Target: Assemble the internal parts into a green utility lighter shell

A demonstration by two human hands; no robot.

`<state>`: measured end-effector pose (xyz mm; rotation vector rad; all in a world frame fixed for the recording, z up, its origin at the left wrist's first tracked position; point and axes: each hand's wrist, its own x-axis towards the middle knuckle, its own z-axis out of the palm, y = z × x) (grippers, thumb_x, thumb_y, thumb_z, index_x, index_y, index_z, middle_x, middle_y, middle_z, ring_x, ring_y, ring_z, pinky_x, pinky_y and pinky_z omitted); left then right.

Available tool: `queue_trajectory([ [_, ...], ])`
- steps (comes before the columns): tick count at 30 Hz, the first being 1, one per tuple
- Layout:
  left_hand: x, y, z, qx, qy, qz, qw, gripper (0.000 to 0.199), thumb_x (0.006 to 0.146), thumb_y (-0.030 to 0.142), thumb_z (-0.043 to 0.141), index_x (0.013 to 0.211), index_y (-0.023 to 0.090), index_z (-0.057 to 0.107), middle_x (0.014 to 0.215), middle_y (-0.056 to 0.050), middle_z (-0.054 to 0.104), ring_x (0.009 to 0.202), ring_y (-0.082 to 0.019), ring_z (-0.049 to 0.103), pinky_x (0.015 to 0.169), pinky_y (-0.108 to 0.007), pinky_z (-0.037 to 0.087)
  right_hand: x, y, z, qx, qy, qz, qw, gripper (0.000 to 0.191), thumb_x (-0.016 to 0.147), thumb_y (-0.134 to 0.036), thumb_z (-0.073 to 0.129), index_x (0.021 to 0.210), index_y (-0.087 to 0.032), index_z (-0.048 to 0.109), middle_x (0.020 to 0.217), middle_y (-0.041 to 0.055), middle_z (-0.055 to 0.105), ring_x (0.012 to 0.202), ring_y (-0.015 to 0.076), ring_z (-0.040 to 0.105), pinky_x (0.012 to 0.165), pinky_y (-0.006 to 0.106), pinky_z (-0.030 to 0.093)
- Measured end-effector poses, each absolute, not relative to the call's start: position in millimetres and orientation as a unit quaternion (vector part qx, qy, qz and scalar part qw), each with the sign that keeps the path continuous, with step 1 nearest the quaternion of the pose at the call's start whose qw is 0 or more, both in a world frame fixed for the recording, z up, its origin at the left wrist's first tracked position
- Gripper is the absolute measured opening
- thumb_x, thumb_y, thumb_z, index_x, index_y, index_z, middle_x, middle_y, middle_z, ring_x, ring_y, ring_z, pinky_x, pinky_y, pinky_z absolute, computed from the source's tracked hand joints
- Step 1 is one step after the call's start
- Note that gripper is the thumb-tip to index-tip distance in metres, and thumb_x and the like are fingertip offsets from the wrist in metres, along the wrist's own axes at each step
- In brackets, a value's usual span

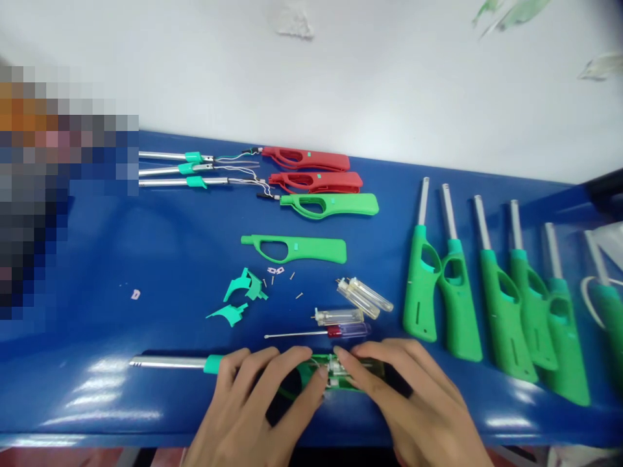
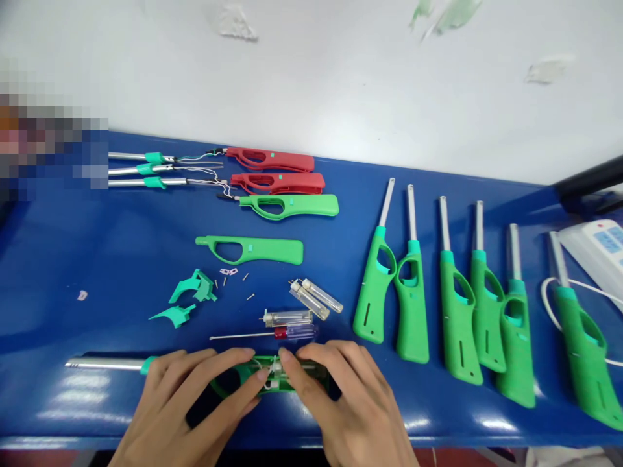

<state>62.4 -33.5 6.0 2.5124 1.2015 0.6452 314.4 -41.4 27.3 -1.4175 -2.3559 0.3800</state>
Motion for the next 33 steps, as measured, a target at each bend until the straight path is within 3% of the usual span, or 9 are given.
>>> queue_trajectory([
  [4,62.8,-33.7,3.8,0.868,0.413,0.241,0.132,0.035,0.1,0.006,0.057,0.124,0.025,0.074,0.124,-0.008,0.07,0.108,-0.028,0.056,0.096,-0.047,0.034,315.2,-38.5,33.3,-0.495,-0.842,0.127,0.172,0.05,0.101,-0.004,0.042,0.139,-0.023,0.068,0.115,0.0077,0.074,0.101,0.0195,0.067,0.083,0.03,0.061],
  [8,62.7,-32.9,7.9,0.866,0.417,0.249,0.122,0.033,0.099,0.004,0.059,0.121,0.024,0.074,0.121,-0.008,0.072,0.11,-0.027,0.057,0.097,-0.047,0.035,321.4,-38.1,37.5,-0.481,-0.847,0.115,0.192,0.035,0.107,-0.026,0.054,0.14,-0.024,0.066,0.117,0.0062,0.074,0.104,0.0198,0.068,0.085,0.031,0.061],
  [14,46.2,-32.7,20.4,0.799,0.486,0.326,0.135,0.033,0.095,0.0,0.067,0.116,0.024,0.075,0.115,-0.005,0.072,0.11,-0.025,0.061,0.097,-0.049,0.042,336.1,-36.8,37.0,-0.539,-0.788,0.077,0.287,0.041,0.098,-0.005,0.06,0.133,-0.024,0.07,0.122,0.0064,0.069,0.113,0.023,0.064,0.098,0.038,0.053],
  [20,24.8,-25.6,20.0,0.812,0.493,0.297,0.093,0.04,0.092,-0.009,0.064,0.119,0.02,0.072,0.114,-0.007,0.071,0.107,-0.024,0.062,0.094,-0.05,0.044,339.8,-21.2,40.0,-0.54,-0.791,0.052,0.283,0.039,0.098,-0.006,0.063,0.132,-0.024,0.07,0.122,0.0067,0.069,0.111,0.0249,0.063,0.102,0.044,0.048],
  [23,23.9,-23.9,16.1,0.814,0.49,0.297,0.097,0.038,0.093,-0.009,0.065,0.118,0.019,0.073,0.113,-0.007,0.071,0.107,-0.024,0.062,0.094,-0.05,0.044,330.3,-17.4,44.3,-0.495,-0.824,0.067,0.268,0.029,0.102,-0.015,0.064,0.128,-0.024,0.072,0.121,0.0056,0.069,0.112,0.023,0.062,0.103,0.04,0.048],
  [28,21.6,-24.9,12.1,0.817,0.483,0.296,0.106,0.037,0.096,-0.007,0.063,0.117,0.021,0.074,0.113,-0.006,0.071,0.108,-0.024,0.063,0.094,-0.048,0.044,310.0,-19.6,41.6,-0.439,-0.861,0.097,0.238,0.021,0.105,-0.036,0.064,0.119,-0.025,0.075,0.11,0.003,0.074,0.101,0.0186,0.064,0.09,0.032,0.053],
  [33,16.4,-23.6,10.4,0.83,0.479,0.27,0.096,0.04,0.097,-0.005,0.06,0.12,0.023,0.075,0.111,-0.006,0.071,0.105,-0.023,0.063,0.096,-0.046,0.043,304.3,-25.8,29.5,-0.431,-0.865,0.13,0.221,0.021,0.104,-0.022,0.063,0.122,-0.024,0.075,0.108,0.0032,0.077,0.094,0.0175,0.067,0.08,0.031,0.056],
])
